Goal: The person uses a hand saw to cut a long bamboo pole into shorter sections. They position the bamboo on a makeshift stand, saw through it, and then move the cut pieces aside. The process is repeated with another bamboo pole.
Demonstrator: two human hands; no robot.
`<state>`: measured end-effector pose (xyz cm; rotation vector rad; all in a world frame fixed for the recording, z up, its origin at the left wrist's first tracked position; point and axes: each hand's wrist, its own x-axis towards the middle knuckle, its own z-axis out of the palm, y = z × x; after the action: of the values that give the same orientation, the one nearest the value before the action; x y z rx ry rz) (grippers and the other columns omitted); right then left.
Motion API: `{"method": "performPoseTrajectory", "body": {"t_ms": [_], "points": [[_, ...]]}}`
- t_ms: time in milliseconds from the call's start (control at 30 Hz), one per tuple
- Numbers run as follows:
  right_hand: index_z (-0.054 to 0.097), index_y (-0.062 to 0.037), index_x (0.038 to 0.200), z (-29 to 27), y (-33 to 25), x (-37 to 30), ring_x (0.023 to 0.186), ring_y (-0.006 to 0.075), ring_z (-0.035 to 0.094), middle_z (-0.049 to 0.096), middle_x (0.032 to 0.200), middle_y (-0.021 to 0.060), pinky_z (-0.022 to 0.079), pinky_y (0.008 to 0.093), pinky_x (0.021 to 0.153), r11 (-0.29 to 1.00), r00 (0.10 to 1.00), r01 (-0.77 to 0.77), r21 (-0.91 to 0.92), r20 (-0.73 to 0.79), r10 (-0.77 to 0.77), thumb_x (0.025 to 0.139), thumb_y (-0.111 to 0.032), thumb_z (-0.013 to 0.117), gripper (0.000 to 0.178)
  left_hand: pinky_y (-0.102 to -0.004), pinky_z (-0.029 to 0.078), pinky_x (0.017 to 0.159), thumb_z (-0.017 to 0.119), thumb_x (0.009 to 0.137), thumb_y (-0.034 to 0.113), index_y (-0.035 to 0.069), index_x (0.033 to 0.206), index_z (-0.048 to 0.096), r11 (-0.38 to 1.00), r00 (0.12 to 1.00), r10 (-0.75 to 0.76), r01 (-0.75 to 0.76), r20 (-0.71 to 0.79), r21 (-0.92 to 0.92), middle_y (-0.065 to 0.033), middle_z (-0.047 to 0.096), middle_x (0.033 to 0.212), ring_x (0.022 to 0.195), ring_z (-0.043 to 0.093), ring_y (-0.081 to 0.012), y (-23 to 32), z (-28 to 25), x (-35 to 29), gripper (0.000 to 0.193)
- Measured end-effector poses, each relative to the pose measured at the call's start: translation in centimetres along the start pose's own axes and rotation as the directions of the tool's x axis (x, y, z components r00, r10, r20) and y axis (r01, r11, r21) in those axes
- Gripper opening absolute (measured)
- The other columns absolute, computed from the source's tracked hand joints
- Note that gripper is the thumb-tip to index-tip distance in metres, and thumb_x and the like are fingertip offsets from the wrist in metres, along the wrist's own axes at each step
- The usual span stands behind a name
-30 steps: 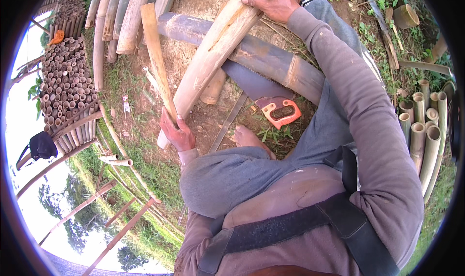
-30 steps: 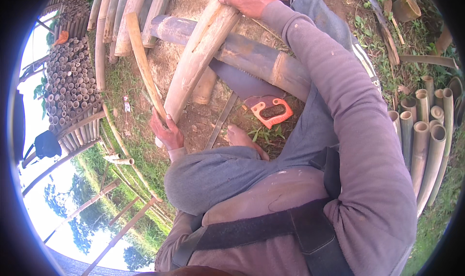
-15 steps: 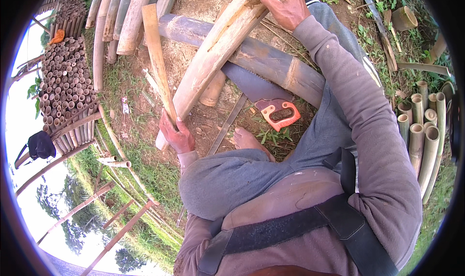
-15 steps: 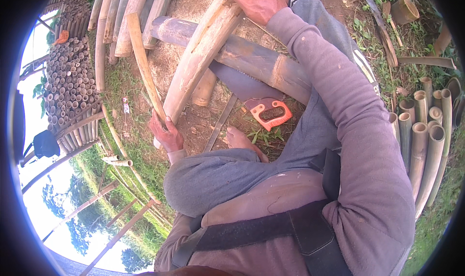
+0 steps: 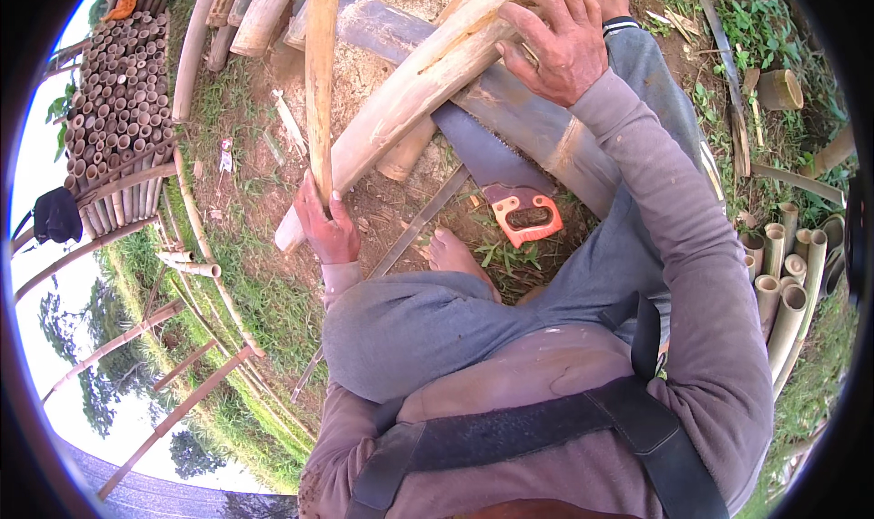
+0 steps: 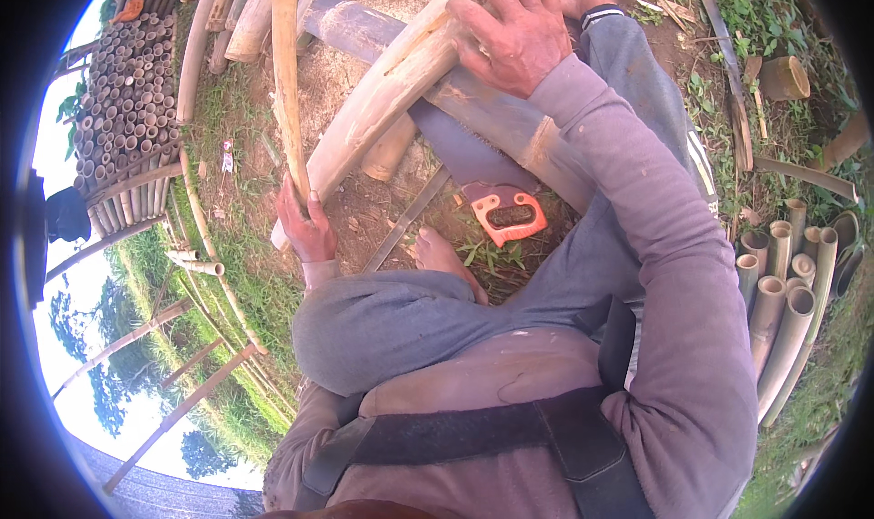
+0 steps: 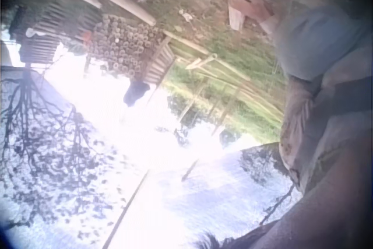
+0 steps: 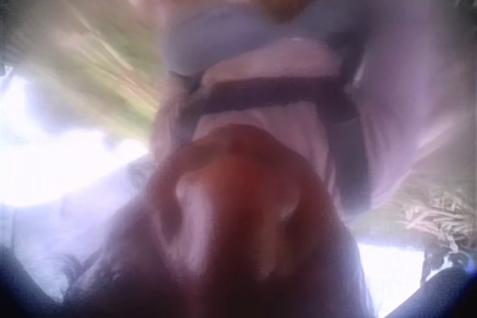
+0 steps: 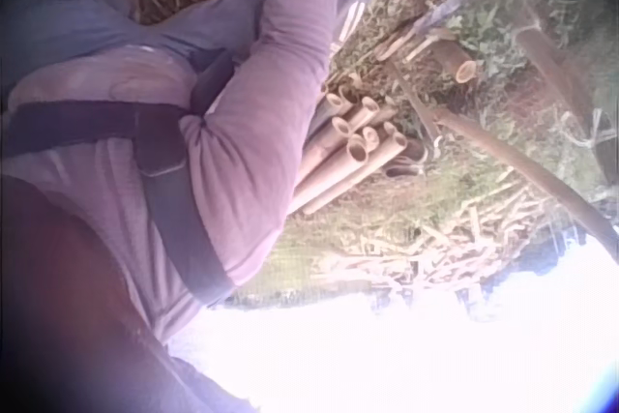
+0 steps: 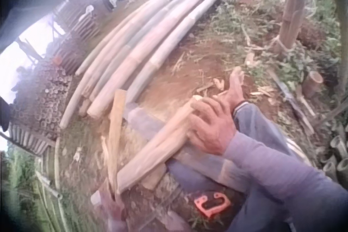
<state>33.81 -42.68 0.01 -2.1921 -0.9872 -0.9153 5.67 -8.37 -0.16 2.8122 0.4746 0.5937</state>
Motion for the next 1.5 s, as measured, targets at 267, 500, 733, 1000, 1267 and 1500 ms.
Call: {"method": "performPoseTrajectory", "body": {"t_ms": [267,500,733,1000,1267,1500], "points": [[0.063,0.0043,0.136,5.9,3.5,0.8,0.118,0.0331,0.067,0.066,0.134,0.0236,0.052,0.0429,0.106,0.537,0.655,-0.745,0.396,0.279,0.702,0.097,-0.038,0.080,0.060,-0.0509,0.048,0.112,0.064,0.104,0.011,0.000,0.156,0.052,0.997,0.994,0.065,-0.060,-0.088,0.055,-0.0253,0.060,0.140,0.129,0.059,-0.0433,-0.4,-2.1,1.3,0.054],[0.060,-0.0082,0.147,2.0,-2.6,4.3,0.138,0.0367,0.054,0.059,0.146,0.0204,0.039,0.0524,0.117,0.993,0.999,-0.039,0.112,0.009,0.038,0.096,-0.041,0.079,0.064,-0.0481,0.049,0.109,0.069,0.097,0.009,0.011,0.153,0.059,0.975,0.982,0.170,-0.180,0.083,0.129,-0.0164,0.062,0.138,0.126,0.061,-0.0381,-0.3,-3.7,1.2,0.057],[0.066,-0.0152,0.142,0.6,-3.1,4.5,0.135,0.0357,0.055,0.063,0.144,0.0090,0.039,0.0535,0.117,0.944,0.872,0.319,0.085,0.364,-0.327,0.089,-0.042,0.083,0.061,-0.0504,0.046,0.117,0.064,0.098,0.004,0.012,0.148,0.062,0.971,0.972,0.231,-0.227,0.048,-0.070,-0.0149,0.064,0.140,0.129,0.061,-0.0362,-3.5,-1.6,1.6,0.051],[0.067,-0.0091,0.133,0.2,-2.2,4.3,0.126,0.0360,0.061,0.068,0.133,0.0119,0.043,0.0518,0.112,0.949,0.841,0.257,0.185,0.440,-0.314,0.082,-0.028,0.088,0.058,-0.0504,0.048,0.116,0.069,0.090,-0.003,0.009,0.145,0.063,0.942,0.956,0.292,-0.285,0.018,-0.177,-0.0145,0.065,0.140,0.130,0.061,-0.0366,-4.7,2.1,1.3,0.056],[0.070,-0.0098,0.132,-0.8,-1.0,3.8,0.129,0.0361,0.059,0.067,0.136,0.0116,0.041,0.0516,0.114,0.954,0.826,0.244,0.176,0.477,-0.300,0.080,-0.021,0.088,0.056,-0.0505,0.047,0.116,0.069,0.088,-0.004,0.007,0.143,0.064,0.925,0.955,0.294,-0.292,-0.031,-0.245,-0.0161,0.065,0.138,0.132,0.060,-0.0375,-3.3,3.8,0.9,0.057],[0.070,-0.0166,0.139,-0.5,1.8,3.5,0.131,0.0353,0.058,0.062,0.143,0.0107,0.043,0.0505,0.112,0.970,0.854,0.226,0.095,0.459,-0.244,0.082,-0.026,0.089,0.061,-0.0503,0.048,0.114,0.070,0.090,0.001,0.001,0.141,0.064,0.916,0.949,0.304,-0.314,-0.078,-0.249,-0.0187,0.066,0.135,0.129,0.061,-0.0383,-1.7,4.5,2.0,0.051]]}}
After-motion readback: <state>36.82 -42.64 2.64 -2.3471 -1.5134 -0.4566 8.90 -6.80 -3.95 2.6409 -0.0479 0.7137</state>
